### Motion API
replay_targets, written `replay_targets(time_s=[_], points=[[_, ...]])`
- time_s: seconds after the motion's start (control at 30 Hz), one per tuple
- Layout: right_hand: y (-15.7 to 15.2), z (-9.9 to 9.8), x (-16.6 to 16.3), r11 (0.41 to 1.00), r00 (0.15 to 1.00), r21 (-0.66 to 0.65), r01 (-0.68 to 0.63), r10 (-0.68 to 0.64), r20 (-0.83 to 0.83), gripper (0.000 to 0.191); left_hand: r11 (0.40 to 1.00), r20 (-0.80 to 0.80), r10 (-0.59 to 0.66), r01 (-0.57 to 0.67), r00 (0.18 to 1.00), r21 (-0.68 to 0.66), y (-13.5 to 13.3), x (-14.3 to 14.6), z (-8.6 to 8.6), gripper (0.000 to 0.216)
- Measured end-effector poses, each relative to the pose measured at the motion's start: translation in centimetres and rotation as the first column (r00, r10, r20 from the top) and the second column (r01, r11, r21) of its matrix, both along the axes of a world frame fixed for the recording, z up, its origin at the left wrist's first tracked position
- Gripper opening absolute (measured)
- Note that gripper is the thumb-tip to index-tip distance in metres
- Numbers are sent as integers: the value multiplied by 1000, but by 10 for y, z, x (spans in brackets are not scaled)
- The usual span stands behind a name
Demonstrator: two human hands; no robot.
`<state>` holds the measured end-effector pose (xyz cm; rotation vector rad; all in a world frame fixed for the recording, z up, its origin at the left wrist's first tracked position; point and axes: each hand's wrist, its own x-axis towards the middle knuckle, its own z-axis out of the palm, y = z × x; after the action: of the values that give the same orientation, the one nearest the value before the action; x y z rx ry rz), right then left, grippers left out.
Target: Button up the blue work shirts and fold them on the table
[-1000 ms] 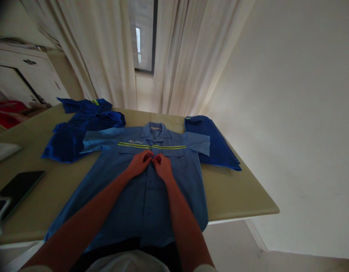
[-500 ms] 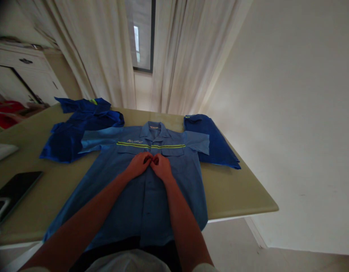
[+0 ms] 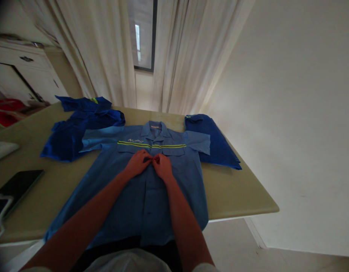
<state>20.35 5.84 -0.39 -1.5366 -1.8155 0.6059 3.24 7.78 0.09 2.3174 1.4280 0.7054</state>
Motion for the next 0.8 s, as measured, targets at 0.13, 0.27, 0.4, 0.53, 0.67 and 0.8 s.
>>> replay_targets(time_s=[0.13,0.27,0.4,0.53,0.67,0.8], points=[[0,0,0,1000,1000,-4,4,-4,-6,3,1000,-10,0,0,1000,-8,0,-2,1,18],[0,0,0,1000,1000,-27,2,-1,14,7,1000,-15,0,0,1000,1,0,-2,0,17],[0,-4,-1,999,991,33,-10,6,134,9,1000,1,3,-3,1000,6,-1,-1,1,13],[0,-10,-1,996,988,88,3,-16,153,13,1000,48,24,-25,999,16,-2,0,1,11],[0,-12,-2,993,990,116,-17,0,139,14,998,33,48,-50,998,47,-4,4,-1,18],[-1,-10,-2,992,992,123,-19,4,123,17,997,-48,45,-42,998,66,-8,8,3,16]])
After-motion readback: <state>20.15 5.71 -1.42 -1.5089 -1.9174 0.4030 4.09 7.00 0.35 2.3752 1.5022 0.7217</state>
